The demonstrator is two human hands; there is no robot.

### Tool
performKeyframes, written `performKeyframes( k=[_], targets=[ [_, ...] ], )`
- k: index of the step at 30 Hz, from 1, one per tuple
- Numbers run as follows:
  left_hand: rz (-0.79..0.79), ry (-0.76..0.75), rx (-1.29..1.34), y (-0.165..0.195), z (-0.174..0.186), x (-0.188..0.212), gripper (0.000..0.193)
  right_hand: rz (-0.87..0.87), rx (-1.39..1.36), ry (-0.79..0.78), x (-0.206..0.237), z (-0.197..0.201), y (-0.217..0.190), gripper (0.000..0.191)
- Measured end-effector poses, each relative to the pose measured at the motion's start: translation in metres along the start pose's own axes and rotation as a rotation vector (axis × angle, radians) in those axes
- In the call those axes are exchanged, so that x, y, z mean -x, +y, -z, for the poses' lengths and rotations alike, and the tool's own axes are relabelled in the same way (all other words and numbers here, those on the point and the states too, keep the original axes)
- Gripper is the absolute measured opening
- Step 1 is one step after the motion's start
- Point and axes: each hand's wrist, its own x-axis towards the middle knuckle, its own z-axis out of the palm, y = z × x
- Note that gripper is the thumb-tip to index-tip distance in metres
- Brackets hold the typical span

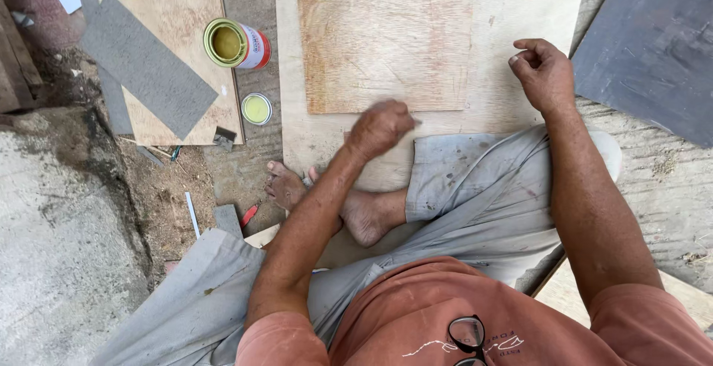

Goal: The person applies a finish to a wooden board using a sponge, then places a white sheet on top and smooths it with their hands and a wooden stick. They repeat this process with another board.

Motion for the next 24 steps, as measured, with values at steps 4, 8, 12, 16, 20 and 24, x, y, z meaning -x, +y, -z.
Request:
performKeyframes(
  k=[4,8,12,16,20,24],
  targets=[
    [0.41,0.279,-0.111,-0.065,0.064,-0.021,0.044,0.011,-0.015,0.009,0.002,-0.002,-0.007,0.029],
    [0.356,0.42,-0.418,-0.147,0.107,-0.05,0.009,0.025,0.04,0.02,0.001,-0.005,-0.011,0.028],
    [0.303,0.244,-0.532,-0.164,0.108,-0.044,0.005,0.044,-0.01,0.026,-0.001,-0.007,-0.007,0.03],
    [0.163,-0.027,-0.411,-0.113,0.097,0.03,0.019,0.005,0.022,0.023,-0.004,-0.007,0.0,0.029],
    [0.031,-0.007,-0.268,-0.058,0.1,0.098,0.008,0.032,-0.011,0.017,-0.007,-0.01,0.0,0.029],
    [0.148,0.174,-0.156,-0.09,0.098,0.046,0.012,0.061,-0.024,0.03,-0.005,-0.011,-0.005,0.028]
  ],
)
